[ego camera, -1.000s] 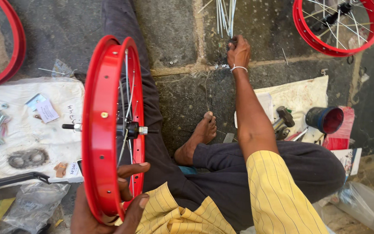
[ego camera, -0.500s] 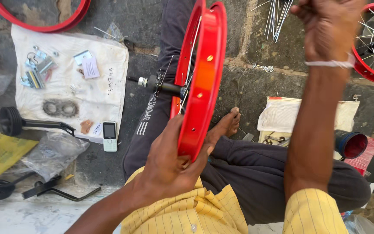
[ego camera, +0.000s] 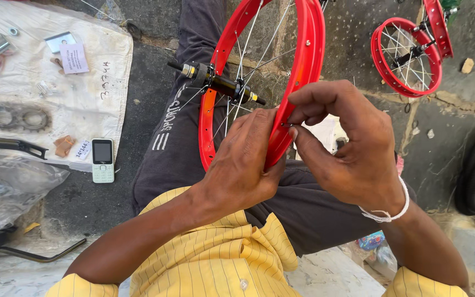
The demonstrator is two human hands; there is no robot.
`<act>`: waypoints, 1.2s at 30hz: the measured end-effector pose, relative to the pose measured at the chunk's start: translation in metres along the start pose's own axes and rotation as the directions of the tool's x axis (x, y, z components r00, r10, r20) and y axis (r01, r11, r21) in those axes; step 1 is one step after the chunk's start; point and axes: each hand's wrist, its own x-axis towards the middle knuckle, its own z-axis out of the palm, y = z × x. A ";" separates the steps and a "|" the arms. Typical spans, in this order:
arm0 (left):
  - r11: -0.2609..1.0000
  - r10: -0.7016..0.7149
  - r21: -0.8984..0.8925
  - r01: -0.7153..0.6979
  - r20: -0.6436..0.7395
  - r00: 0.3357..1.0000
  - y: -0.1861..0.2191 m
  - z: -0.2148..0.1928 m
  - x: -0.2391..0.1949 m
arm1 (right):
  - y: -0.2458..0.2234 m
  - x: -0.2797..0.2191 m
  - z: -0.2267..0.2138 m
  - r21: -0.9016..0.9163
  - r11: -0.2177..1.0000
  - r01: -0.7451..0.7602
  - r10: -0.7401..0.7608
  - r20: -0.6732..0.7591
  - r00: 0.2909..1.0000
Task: The person is assembling a red bicycle wheel by inserting metal spokes into the rim and hub. They repeatedly pick up spokes, thread them through the rim holes, and connect them to the hub, working methodically around the wheel.
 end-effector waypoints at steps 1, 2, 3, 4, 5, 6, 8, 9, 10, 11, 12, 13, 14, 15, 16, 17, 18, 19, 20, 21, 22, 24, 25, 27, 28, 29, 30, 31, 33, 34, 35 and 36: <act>1.000 0.008 -0.007 -0.008 -0.005 1.000 -0.001 0.000 -0.001 | 0.000 -0.001 0.001 0.002 1.000 -0.021 0.021 0.010 1.000; 1.000 0.016 -0.014 -0.016 -0.009 1.000 -0.001 0.000 -0.003 | -0.001 -0.001 0.002 0.014 1.000 -0.027 0.027 0.015 1.000; 0.999 0.026 -0.020 -0.026 -0.013 1.000 -0.003 0.000 -0.003 | -0.001 -0.001 0.003 0.026 0.999 -0.033 0.033 0.018 0.999; 0.999 0.034 -0.021 -0.035 -0.015 0.999 -0.004 -0.001 -0.003 | -0.001 -0.001 0.004 0.038 0.998 -0.040 0.039 0.021 0.999; 0.999 0.041 -0.022 -0.041 -0.015 0.999 -0.006 -0.001 -0.003 | -0.001 -0.001 0.005 0.052 0.997 -0.050 0.049 0.024 0.999; 0.999 0.047 -0.024 -0.048 -0.015 0.999 -0.007 -0.001 -0.004 | -0.002 0.000 0.005 0.067 0.996 -0.061 0.059 0.027 0.998; 0.997 0.074 -0.029 -0.075 -0.022 0.997 -0.008 -0.002 -0.003 | -0.005 0.002 0.007 0.052 0.997 -0.060 0.059 0.025 0.998; 0.996 0.085 -0.031 -0.086 -0.024 0.996 -0.008 -0.003 -0.004 | -0.008 0.003 0.007 0.024 0.998 -0.051 0.050 0.025 0.998; 0.995 0.094 -0.027 -0.095 -0.028 0.995 -0.008 -0.003 -0.004 | -0.011 0.003 0.007 -0.004 0.999 -0.041 0.041 0.025 0.999; 0.994 0.105 -0.020 -0.106 -0.030 0.994 -0.008 -0.004 -0.004 | -0.014 0.003 0.008 -0.120 0.992 -0.032 0.035 0.020 0.999; 0.993 0.116 -0.014 -0.117 -0.033 0.993 -0.008 -0.005 -0.004 | -0.018 0.001 0.009 -0.236 0.972 -0.023 0.027 0.016 0.999; 0.996 0.074 -0.041 -0.075 -0.019 0.997 -0.008 -0.004 -0.004 | -0.021 0.000 0.010 -0.348 0.937 -0.014 0.019 0.012 1.000; 0.997 0.033 -0.069 -0.033 -0.003 0.999 -0.007 -0.003 -0.004 | -0.023 0.000 0.012 -0.396 0.918 0.030 -0.027 0.013 1.000; 0.996 -0.007 -0.093 0.009 0.016 1.000 -0.006 -0.003 -0.005 | -0.024 -0.001 0.015 -0.442 0.894 0.072 -0.073 0.015 0.997; 0.996 -0.007 -0.094 0.009 0.014 1.000 -0.005 -0.002 -0.006 | -0.024 -0.003 0.016 -0.487 0.866 0.113 -0.119 0.019 0.993; 0.995 -0.001 -0.096 0.003 0.016 1.000 -0.006 -0.001 -0.005 | -0.025 -0.004 0.015 -0.366 0.930 0.027 -0.028 0.001 1.000; 0.995 0.005 -0.097 -0.004 0.018 1.000 -0.006 -0.001 -0.005 | -0.025 -0.005 0.013 -0.236 0.970 -0.063 0.064 -0.002 0.998; 0.995 0.007 -0.096 -0.007 0.004 1.000 -0.006 -0.001 -0.005 | -0.024 -0.005 0.011 -0.101 0.984 -0.148 0.150 0.008 0.989; 0.995 0.009 -0.094 -0.010 -0.009 1.000 -0.005 0.000 -0.005 | -0.023 -0.003 0.011 -0.114 0.978 -0.174 0.175 -0.005 0.985; 0.996 -0.005 -0.093 0.003 -0.017 1.000 -0.004 0.000 -0.010 | -0.023 -0.004 0.015 -0.118 0.971 -0.209 0.209 -0.007 0.978; 0.996 0.000 -0.088 -0.002 -0.025 1.000 -0.005 -0.001 -0.013 | -0.023 -0.005 0.017 -0.121 0.962 -0.243 0.244 -0.009 0.970; 0.995 0.025 -0.093 -0.027 -0.030 0.999 -0.005 0.001 -0.014 | -0.027 -0.012 0.018 -0.365 0.929 0.056 -0.065 -0.014 0.998; 0.996 0.030 -0.084 -0.033 -0.037 0.999 -0.005 0.001 -0.013 | -0.028 -0.011 0.017 -0.481 0.852 0.207 -0.228 0.014 0.973; 0.997 0.031 -0.065 -0.035 -0.054 0.998 -0.002 0.000 -0.015 | -0.030 -0.012 0.015 -0.262 0.960 -0.103 0.099 -0.029 0.995; 0.997 0.031 -0.064 -0.034 -0.052 0.998 -0.002 -0.001 -0.015 | -0.029 -0.013 0.015 -0.142 0.955 -0.261 0.262 -0.013 0.965; 0.997 0.027 -0.064 -0.030 -0.046 0.999 -0.002 -0.001 -0.015 | -0.027 -0.014 0.018 -0.215 0.961 -0.175 0.173 -0.028 0.985; 0.998 0.023 -0.064 -0.025 -0.039 0.999 -0.002 -0.001 -0.017 | -0.024 -0.014 0.021 -0.288 0.953 -0.089 0.082 -0.036 0.996; 0.998 0.022 -0.060 -0.025 -0.037 0.999 -0.001 0.000 -0.017 | -0.022 -0.016 0.021 -0.367 0.930 -0.007 -0.008 -0.041 0.999; 0.998 0.027 -0.047 -0.029 -0.037 0.999 -0.001 -0.001 -0.017 | -0.023 -0.020 0.021 -0.365 0.931 0.029 -0.045 -0.037 0.998; 0.998 0.045 -0.033 -0.046 -0.042 0.998 -0.002 -0.001 -0.015 | -0.023 -0.020 0.020 -0.364 0.930 0.051 -0.068 -0.036 0.997; 0.998 0.050 -0.020 -0.051 -0.046 0.998 -0.002 -0.002 -0.017 | -0.022 -0.020 0.021 -0.273 0.960 -0.063 0.055 -0.034 0.998; 0.998 0.056 -0.007 -0.057 -0.050 0.997 -0.003 -0.002 -0.018 | -0.022 -0.019 0.022 -0.180 0.968 -0.178 0.177 -0.019 0.984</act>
